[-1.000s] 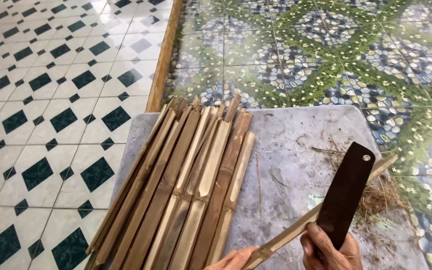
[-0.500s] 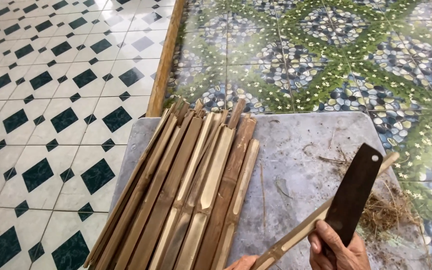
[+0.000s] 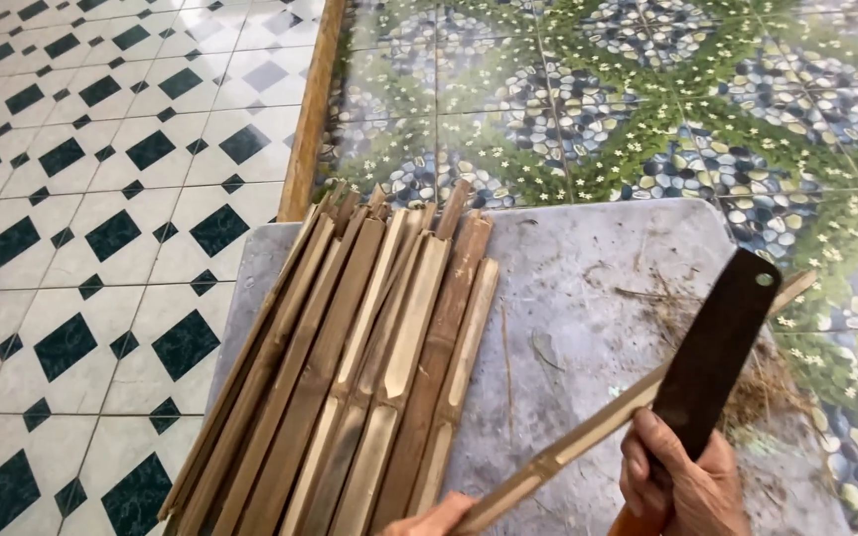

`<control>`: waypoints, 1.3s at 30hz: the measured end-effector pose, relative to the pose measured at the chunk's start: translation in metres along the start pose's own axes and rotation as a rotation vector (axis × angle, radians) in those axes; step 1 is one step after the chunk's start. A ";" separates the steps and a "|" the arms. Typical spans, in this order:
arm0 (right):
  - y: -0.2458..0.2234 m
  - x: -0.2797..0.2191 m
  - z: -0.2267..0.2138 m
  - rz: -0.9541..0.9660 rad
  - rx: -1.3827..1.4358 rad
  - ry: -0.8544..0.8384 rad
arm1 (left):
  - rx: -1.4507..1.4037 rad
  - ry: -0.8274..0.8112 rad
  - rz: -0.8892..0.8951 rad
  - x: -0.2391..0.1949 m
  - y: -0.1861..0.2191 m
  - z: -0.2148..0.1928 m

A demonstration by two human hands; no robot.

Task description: The person holds bamboo strips and uses a machete to shave and smooth their surfaces. They repeatedly scrape along the length of each strip, rotating it to work different sides, and place finished pieces back into a pile on the table.

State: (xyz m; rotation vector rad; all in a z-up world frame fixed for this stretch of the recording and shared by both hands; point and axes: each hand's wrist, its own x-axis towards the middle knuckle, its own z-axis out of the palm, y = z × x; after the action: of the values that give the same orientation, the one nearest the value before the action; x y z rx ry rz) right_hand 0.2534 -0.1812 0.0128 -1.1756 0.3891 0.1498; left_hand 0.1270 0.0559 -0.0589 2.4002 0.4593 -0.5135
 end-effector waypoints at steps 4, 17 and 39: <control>-0.012 -0.009 0.001 -0.094 -0.036 -0.077 | -0.025 -0.016 -0.175 -0.023 0.035 -0.045; -0.018 -0.073 -0.032 -0.264 -1.275 -0.162 | -0.580 -0.155 0.347 -0.100 0.031 -0.062; 0.038 -0.153 -0.057 -1.118 -1.237 -0.382 | -0.818 -0.109 0.462 -0.182 0.023 -0.031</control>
State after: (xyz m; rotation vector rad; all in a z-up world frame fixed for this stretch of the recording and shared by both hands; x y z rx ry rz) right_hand 0.0873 -0.2055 0.0183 -2.3453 -0.8692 -0.4313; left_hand -0.0126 0.0233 0.0602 1.5977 0.0277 -0.1842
